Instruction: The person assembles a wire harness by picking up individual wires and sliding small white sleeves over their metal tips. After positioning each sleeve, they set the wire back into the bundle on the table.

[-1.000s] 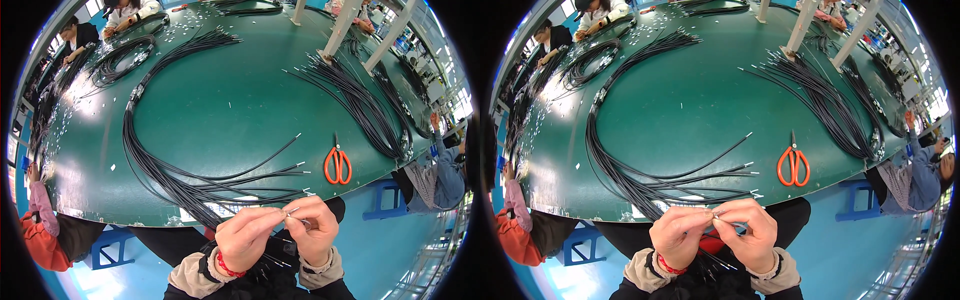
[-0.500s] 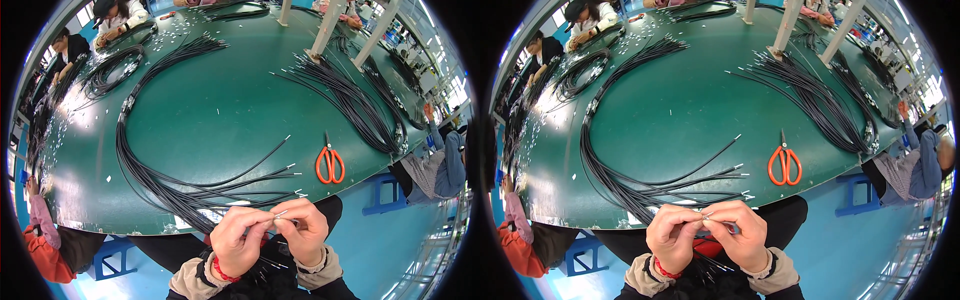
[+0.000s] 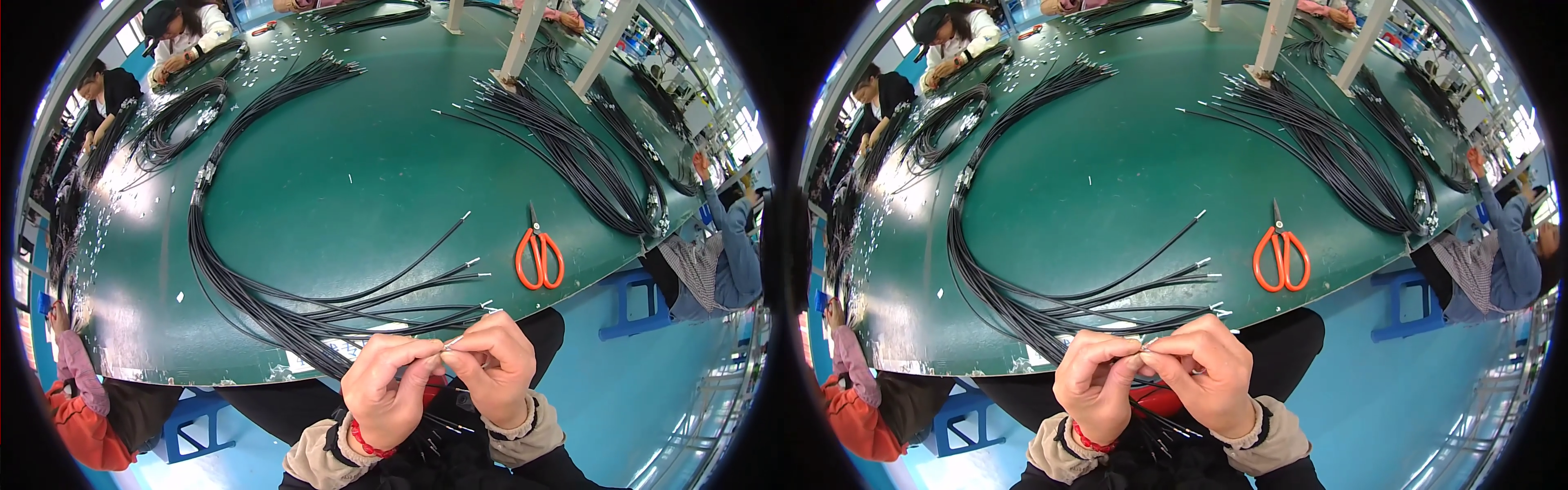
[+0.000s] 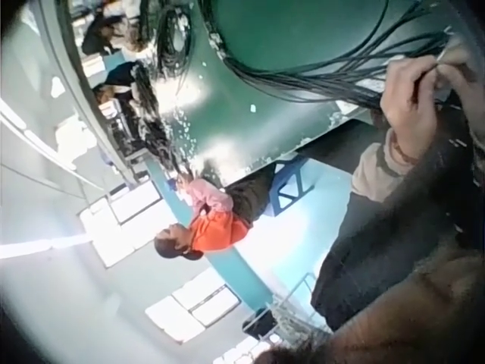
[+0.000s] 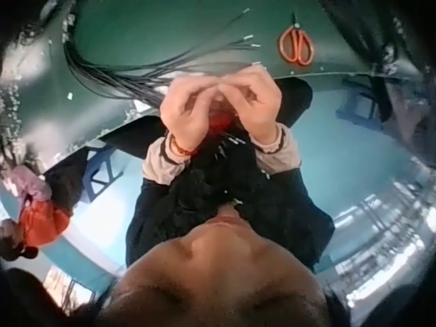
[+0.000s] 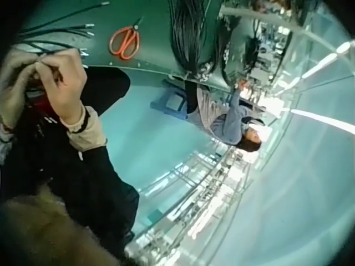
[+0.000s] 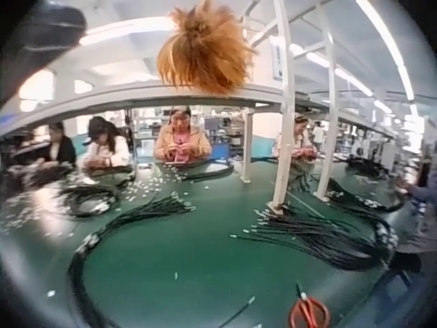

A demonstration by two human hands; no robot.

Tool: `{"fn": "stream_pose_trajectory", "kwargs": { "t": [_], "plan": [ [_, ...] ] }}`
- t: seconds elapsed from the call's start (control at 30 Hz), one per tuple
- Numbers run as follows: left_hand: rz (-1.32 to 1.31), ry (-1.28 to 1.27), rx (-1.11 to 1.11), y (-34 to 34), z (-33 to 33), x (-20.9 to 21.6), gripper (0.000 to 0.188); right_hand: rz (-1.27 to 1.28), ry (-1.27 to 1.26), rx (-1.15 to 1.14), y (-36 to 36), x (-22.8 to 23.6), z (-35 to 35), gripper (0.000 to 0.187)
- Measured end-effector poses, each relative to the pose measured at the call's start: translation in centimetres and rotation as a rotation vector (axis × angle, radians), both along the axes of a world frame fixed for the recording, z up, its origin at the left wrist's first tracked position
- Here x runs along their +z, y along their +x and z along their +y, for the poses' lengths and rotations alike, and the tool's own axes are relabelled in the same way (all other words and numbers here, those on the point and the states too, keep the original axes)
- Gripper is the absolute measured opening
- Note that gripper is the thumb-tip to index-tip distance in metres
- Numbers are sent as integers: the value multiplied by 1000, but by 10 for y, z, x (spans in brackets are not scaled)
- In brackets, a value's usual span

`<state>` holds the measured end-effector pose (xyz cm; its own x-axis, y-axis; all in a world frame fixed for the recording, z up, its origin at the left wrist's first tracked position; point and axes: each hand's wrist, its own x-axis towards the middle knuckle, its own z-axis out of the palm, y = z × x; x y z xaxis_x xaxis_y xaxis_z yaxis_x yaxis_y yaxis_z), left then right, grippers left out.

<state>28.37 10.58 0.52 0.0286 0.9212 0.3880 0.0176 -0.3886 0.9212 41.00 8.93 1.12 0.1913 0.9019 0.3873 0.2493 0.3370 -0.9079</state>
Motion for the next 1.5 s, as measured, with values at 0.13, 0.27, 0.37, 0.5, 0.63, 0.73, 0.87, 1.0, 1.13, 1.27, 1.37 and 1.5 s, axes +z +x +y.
{"fn": "stream_pose_trajectory", "kwargs": {
  "t": [0.13, 0.27, 0.37, 0.5, 0.63, 0.73, 0.87, 1.0, 1.13, 1.27, 1.37, 1.5],
  "plan": [
    [5, -6, -63, -5, 2, 1, 14, 6, 52, 9, 2, -5, 1, 12],
    [-115, -120, -155, -8, 5, 2, 13, 82, -2, 34, -1, -6, 6, 12],
    [-198, -218, -212, 4, 5, 8, 12, 171, -38, 67, 14, -6, 6, 11],
    [-185, -257, -233, 28, 2, 15, 11, 237, -8, 173, 42, 7, 11, 13],
    [-153, -216, 103, 44, -32, 31, 11, 346, 10, 502, 57, 17, 8, 19],
    [75, -277, 284, 48, -82, 46, 19, 458, 33, 636, 76, 33, -14, 12],
    [264, -52, 332, 121, -115, 97, 21, 402, 142, 551, 130, 64, -52, 10],
    [487, 80, 370, 190, -153, 134, 17, 346, 120, 411, 194, 105, -107, 8],
    [578, 100, 379, 253, -174, 159, 15, 141, 97, 205, 258, 148, -139, 5],
    [497, 124, 312, 299, -171, 168, 16, 52, 118, 81, 305, 172, -151, 6],
    [311, 84, 140, 311, -149, 160, 11, -94, 194, 0, 321, 170, -145, 11],
    [153, 261, -99, 343, -104, 147, 13, -402, 289, -355, 338, 174, -138, 12]
  ]
}}
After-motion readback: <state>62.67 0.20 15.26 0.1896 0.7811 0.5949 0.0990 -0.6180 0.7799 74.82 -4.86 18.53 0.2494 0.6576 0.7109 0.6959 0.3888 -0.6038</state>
